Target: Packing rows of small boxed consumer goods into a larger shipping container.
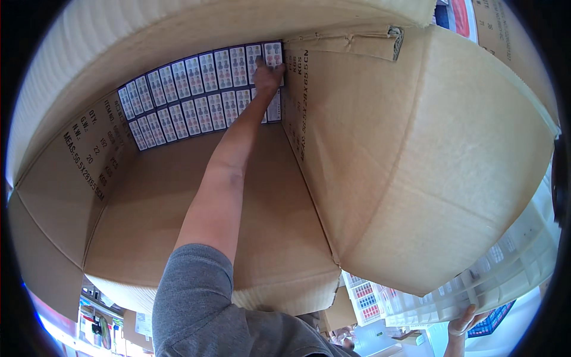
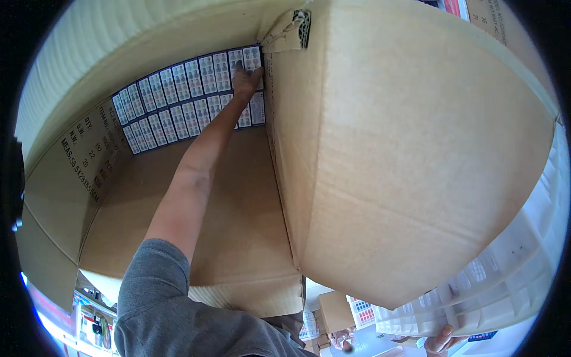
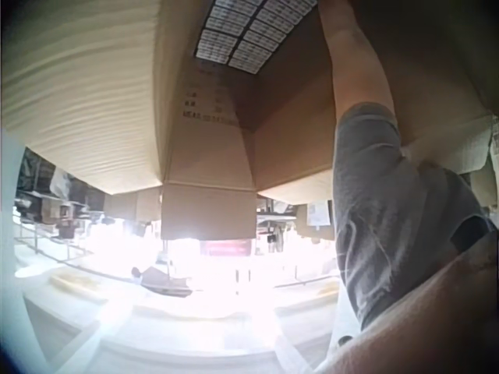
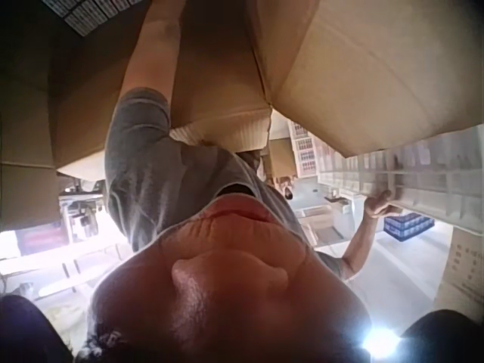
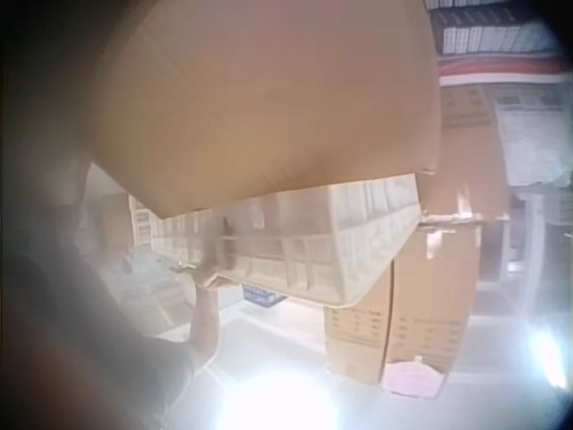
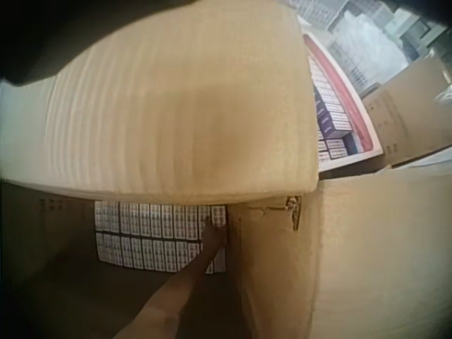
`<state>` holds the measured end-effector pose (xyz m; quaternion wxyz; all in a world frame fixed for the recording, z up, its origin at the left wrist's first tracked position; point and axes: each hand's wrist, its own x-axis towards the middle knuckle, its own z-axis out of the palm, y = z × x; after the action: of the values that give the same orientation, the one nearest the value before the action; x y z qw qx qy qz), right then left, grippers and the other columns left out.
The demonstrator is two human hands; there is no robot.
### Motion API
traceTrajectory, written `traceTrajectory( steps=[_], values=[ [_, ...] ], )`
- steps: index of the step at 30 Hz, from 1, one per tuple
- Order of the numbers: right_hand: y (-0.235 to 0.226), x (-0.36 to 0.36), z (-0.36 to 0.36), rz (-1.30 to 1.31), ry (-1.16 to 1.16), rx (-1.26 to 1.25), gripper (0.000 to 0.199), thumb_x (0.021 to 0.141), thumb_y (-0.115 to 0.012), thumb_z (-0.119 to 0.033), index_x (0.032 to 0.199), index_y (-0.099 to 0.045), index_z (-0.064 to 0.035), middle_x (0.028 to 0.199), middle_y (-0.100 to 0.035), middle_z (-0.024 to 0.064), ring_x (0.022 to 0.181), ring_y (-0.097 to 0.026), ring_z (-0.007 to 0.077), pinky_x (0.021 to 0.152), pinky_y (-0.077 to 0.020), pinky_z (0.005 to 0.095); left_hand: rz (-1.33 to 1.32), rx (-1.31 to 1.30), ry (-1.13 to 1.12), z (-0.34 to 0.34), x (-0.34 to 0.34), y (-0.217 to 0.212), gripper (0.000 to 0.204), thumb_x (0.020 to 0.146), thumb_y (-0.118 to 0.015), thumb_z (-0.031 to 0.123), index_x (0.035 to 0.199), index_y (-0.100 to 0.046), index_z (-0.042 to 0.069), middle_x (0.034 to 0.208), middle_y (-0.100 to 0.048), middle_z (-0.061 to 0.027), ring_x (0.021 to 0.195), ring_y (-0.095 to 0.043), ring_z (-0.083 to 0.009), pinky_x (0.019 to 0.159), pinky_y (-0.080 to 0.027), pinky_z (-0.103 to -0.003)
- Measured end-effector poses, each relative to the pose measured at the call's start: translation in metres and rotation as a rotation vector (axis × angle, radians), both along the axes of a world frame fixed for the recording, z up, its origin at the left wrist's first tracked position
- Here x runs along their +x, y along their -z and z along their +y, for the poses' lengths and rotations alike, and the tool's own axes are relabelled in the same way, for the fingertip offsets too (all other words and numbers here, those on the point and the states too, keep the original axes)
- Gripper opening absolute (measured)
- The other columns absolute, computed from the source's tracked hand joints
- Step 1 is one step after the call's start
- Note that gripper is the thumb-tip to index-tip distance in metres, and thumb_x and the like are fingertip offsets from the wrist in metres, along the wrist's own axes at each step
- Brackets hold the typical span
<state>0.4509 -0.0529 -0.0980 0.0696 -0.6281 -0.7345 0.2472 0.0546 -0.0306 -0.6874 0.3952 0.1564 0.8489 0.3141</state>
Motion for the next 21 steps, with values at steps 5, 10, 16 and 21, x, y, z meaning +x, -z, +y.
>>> traceTrajectory(
  steps=[5, 10, 16, 21],
  values=[
    [0.005, 0.002, -0.001, 0.010, 0.015, -0.012, 0.053, 0.088, -0.042, -0.035, 0.130, -0.027, -0.0068, 0.129, -0.031, 0.0141, 0.115, -0.036, 0.0241, 0.094, -0.0322, 0.0412, 0.046, -0.020, 0.054, 0.002, 0.006, 0.015, 0.063, 0.068, -0.065, 0.032, 0.111, -0.037, -0.005, 0.097, -0.058, -0.0283, 0.091, -0.057, -0.0400, 0.081, -0.045, -0.041],
    [0.009, 0.002, 0.000, 0.016, 0.030, -0.023, 0.053, 0.088, -0.042, -0.035, 0.130, -0.027, -0.0072, 0.129, -0.032, 0.0142, 0.115, -0.036, 0.0244, 0.094, -0.0323, 0.0415, -0.011, 0.129, 0.019, -0.012, 0.008, 0.019, 0.069, 0.067, -0.065, 0.030, 0.117, -0.034, -0.007, 0.097, -0.058, -0.0286, 0.091, -0.057, -0.0394, 0.079, -0.045, -0.042],
    [0.012, 0.005, -0.001, 0.022, 0.048, -0.035, 0.053, 0.088, -0.043, -0.035, 0.130, -0.027, -0.0077, 0.129, -0.032, 0.0142, 0.115, -0.036, 0.0246, 0.094, -0.0324, 0.0418, 0.001, 0.090, 0.121, -0.006, -0.002, 0.012, 0.086, 0.064, -0.068, 0.029, 0.128, -0.024, -0.009, 0.102, -0.057, -0.0283, 0.094, -0.057, -0.0386, 0.084, -0.045, -0.038],
    [0.014, 0.007, -0.003, 0.021, 0.064, -0.042, 0.053, 0.087, -0.044, -0.035, 0.130, -0.027, -0.0082, 0.129, -0.032, 0.0142, 0.115, -0.036, 0.0248, 0.094, -0.0325, 0.0421, 0.035, 0.053, 0.148, -0.007, -0.001, 0.008, 0.088, 0.061, -0.070, 0.025, 0.129, -0.024, -0.008, 0.108, -0.053, -0.0298, 0.101, -0.054, -0.0376, 0.087, -0.044, -0.037]
  ],
)
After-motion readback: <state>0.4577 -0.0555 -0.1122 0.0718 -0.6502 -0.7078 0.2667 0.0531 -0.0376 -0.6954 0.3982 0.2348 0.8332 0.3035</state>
